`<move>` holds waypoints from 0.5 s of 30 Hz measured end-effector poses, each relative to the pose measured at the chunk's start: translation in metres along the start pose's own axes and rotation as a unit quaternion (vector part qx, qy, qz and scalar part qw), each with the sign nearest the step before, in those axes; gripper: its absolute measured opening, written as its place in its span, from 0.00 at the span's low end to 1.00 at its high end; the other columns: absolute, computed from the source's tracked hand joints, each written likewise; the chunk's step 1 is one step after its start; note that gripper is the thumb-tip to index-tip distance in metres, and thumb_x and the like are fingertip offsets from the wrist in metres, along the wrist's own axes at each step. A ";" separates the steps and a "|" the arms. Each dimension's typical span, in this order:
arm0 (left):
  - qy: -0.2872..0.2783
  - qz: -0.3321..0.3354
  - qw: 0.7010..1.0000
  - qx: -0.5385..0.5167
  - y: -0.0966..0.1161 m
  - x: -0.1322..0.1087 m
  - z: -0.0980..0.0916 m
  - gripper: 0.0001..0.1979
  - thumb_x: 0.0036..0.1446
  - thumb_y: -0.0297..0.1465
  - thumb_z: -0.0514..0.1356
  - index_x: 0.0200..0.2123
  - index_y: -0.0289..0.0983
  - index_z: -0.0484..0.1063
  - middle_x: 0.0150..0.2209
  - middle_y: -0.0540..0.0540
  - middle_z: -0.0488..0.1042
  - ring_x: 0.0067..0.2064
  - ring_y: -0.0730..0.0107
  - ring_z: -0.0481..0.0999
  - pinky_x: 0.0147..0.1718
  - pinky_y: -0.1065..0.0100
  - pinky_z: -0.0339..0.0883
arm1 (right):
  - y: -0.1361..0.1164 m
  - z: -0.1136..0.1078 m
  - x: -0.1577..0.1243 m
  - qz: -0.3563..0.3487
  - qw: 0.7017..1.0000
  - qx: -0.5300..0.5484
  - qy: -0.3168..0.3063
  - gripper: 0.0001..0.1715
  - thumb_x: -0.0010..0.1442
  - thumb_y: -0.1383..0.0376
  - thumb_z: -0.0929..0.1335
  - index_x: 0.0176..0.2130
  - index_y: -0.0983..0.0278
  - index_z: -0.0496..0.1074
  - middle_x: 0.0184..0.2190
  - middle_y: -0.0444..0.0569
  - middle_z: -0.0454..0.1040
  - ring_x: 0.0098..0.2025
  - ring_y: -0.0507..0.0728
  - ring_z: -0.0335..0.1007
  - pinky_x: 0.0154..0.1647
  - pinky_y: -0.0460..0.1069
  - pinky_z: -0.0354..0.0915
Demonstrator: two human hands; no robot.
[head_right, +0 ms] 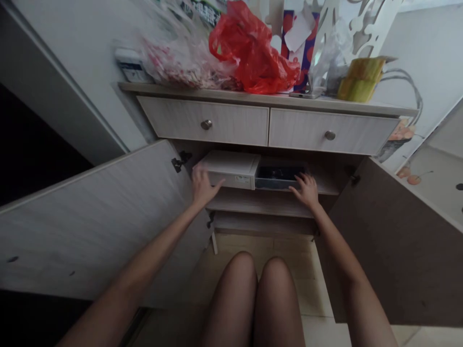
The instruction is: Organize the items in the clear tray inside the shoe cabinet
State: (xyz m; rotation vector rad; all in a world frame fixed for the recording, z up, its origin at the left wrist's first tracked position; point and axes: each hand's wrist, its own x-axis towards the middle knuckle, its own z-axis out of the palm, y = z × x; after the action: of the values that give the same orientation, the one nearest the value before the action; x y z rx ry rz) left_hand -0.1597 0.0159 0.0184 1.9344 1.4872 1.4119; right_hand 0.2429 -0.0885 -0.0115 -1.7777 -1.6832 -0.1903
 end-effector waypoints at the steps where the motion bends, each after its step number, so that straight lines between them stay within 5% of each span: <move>1: -0.042 0.058 0.997 0.036 0.008 0.000 0.007 0.46 0.50 0.50 0.68 0.66 0.37 0.58 0.71 0.31 0.49 0.73 0.38 0.38 0.65 0.44 0.49 | -0.004 0.001 -0.004 -0.015 0.998 -0.050 -0.019 0.31 0.66 0.49 0.61 0.62 0.59 0.68 0.64 0.55 0.63 0.67 0.66 0.53 0.69 0.63 0.44; 4: -0.119 0.132 0.979 0.102 0.019 0.010 0.030 0.37 0.56 0.52 0.62 0.63 0.38 0.65 0.68 0.33 0.56 0.72 0.38 0.41 0.67 0.42 0.37 | -0.014 0.005 0.000 -0.006 0.991 -0.128 -0.039 0.30 0.70 0.53 0.56 0.64 0.60 0.67 0.62 0.56 0.66 0.61 0.67 0.60 0.64 0.62 0.52; 11: -0.109 0.132 0.968 0.180 0.008 0.032 0.046 0.34 0.60 0.49 0.58 0.62 0.35 0.67 0.66 0.29 0.58 0.69 0.34 0.48 0.66 0.40 0.38 | -0.002 0.007 0.044 0.004 0.989 -0.107 -0.102 0.30 0.69 0.51 0.58 0.64 0.59 0.66 0.59 0.56 0.70 0.59 0.67 0.65 0.59 0.60 0.61; 15: -0.123 0.224 0.946 0.197 0.022 0.032 0.055 0.38 0.59 0.47 0.60 0.67 0.33 0.60 0.67 0.31 0.58 0.71 0.39 0.46 0.67 0.40 0.32 | 0.016 0.002 0.087 -0.003 0.994 -0.039 -0.106 0.30 0.67 0.49 0.63 0.60 0.61 0.71 0.59 0.55 0.71 0.60 0.66 0.66 0.60 0.59 0.63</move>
State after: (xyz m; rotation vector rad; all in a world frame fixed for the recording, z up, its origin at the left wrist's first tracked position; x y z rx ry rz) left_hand -0.1022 0.0508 0.0256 2.7201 1.3407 1.0168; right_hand 0.2704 -0.0144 0.0278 -1.9064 -1.8522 -0.0730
